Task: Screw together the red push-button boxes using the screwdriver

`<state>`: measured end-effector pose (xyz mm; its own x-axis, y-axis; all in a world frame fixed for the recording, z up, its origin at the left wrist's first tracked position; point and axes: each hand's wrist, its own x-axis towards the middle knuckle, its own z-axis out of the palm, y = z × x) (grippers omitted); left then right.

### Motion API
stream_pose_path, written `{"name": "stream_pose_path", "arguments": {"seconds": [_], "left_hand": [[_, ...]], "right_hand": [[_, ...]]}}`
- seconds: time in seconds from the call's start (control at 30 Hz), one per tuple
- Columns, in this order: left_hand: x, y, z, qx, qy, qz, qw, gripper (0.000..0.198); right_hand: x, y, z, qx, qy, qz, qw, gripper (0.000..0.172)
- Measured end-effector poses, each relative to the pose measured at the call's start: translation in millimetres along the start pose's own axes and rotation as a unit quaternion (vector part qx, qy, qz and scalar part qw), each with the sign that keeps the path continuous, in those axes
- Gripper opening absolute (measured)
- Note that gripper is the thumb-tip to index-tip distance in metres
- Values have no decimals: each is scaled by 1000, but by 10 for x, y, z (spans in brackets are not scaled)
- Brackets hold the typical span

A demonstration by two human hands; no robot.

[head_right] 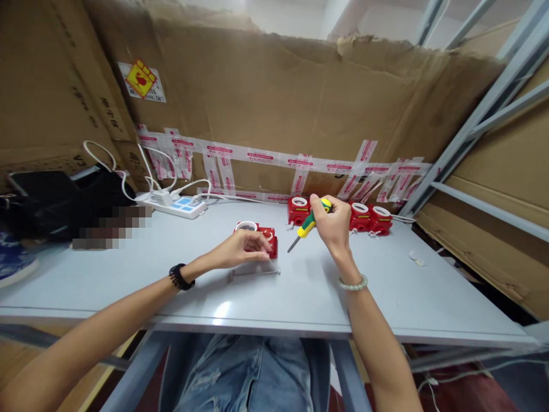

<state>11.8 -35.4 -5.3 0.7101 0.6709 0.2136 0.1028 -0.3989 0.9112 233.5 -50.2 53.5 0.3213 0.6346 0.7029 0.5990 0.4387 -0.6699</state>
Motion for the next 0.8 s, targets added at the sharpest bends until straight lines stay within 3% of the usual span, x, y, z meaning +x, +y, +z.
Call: {"name": "stream_pose_path", "arguments": {"seconds": [0.17, 0.27, 0.4, 0.57, 0.67, 0.8], "left_hand": [[0, 52, -25, -39, 54, 12, 998, 23], [7, 44, -65, -77, 71, 19, 994, 23], [17, 14, -93, -110, 73, 22, 991, 27], [-9, 71, -85, -67, 98, 63, 991, 29], [-39, 115, -72, -12, 112, 113, 987, 26], [-64, 129, -61, 32, 116, 148, 982, 21]], "right_hand": [[-26, -29, 0, 37, 7, 6, 999, 34], [-46, -94, 11, 108, -25, 57, 992, 34], [-115, -223, 36, 202, -177, 141, 953, 32], [-259, -335, 97, 109, -401, 164, 895, 27], [-317, -351, 148, 70, -463, 165, 868, 35], [-325, -344, 171, 55, -502, 148, 850, 29]]}}
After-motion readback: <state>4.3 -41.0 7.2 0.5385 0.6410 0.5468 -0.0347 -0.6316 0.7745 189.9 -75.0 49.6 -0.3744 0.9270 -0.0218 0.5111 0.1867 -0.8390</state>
